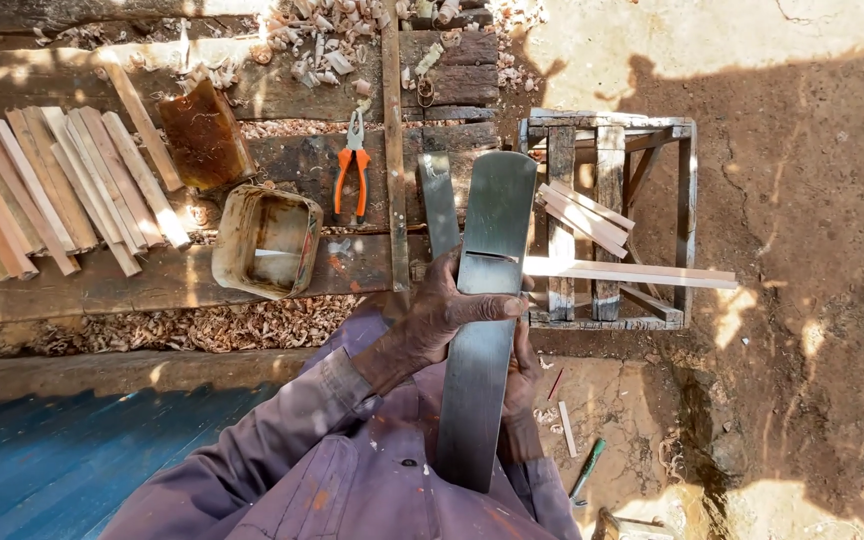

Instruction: The person assembles a metal woodworking plane by aligning a blade with a chip breaker and placing them into the plane body. They then use pliers to adjust a component on the plane while working over a wooden workbench.

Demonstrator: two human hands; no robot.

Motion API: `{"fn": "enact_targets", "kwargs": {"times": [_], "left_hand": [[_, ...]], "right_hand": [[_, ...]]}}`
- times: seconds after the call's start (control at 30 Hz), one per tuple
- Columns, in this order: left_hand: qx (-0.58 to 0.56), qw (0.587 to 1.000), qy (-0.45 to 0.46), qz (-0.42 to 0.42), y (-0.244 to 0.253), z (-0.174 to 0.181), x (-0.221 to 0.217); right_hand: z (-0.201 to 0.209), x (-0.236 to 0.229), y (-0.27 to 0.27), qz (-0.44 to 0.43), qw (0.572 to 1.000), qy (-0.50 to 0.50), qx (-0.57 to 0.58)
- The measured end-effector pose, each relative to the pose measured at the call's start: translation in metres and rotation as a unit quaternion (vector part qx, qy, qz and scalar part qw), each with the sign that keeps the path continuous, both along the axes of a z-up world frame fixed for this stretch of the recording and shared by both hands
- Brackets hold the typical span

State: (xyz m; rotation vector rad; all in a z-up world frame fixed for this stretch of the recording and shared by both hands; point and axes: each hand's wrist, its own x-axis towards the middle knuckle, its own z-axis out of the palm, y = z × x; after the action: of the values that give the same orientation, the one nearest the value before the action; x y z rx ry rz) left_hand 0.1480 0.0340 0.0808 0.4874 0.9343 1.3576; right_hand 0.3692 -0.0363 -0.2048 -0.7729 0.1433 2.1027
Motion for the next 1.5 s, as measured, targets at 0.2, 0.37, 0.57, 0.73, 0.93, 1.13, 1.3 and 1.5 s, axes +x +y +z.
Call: {"fn": "enact_targets", "kwargs": {"times": [0.2,0.37,0.57,0.73,0.93,1.13,1.3,1.5], "left_hand": [[0.012,0.994,0.04,0.097,-0.001,0.006,-0.007],[0.049,0.996,0.019,0.074,-0.02,-0.049,-0.006],[0.12,0.988,0.078,0.051,-0.011,-0.022,-0.016],[0.089,0.988,0.037,0.123,-0.011,-0.025,-0.007],[0.079,0.987,0.044,0.135,-0.014,-0.019,-0.007],[0.05,0.989,0.011,0.137,-0.01,-0.035,-0.006],[0.071,0.988,-0.022,0.133,-0.009,-0.027,-0.011],[0.081,0.988,-0.014,0.128,-0.011,-0.024,-0.02]], "right_hand": [[0.051,-0.013,-0.015,0.007,0.999,-0.034,-0.016],[0.042,-0.004,-0.024,-0.005,0.999,-0.053,0.001],[0.025,-0.004,-0.023,0.025,0.997,-0.064,0.031],[0.062,-0.017,-0.017,0.044,0.996,-0.066,0.042],[0.085,-0.024,-0.009,0.033,0.999,0.006,0.002],[0.079,-0.024,-0.009,0.034,0.998,-0.054,0.031],[0.082,-0.024,-0.015,0.021,0.99,-0.114,0.076],[0.082,-0.024,-0.018,0.009,0.991,-0.118,0.066]]}}
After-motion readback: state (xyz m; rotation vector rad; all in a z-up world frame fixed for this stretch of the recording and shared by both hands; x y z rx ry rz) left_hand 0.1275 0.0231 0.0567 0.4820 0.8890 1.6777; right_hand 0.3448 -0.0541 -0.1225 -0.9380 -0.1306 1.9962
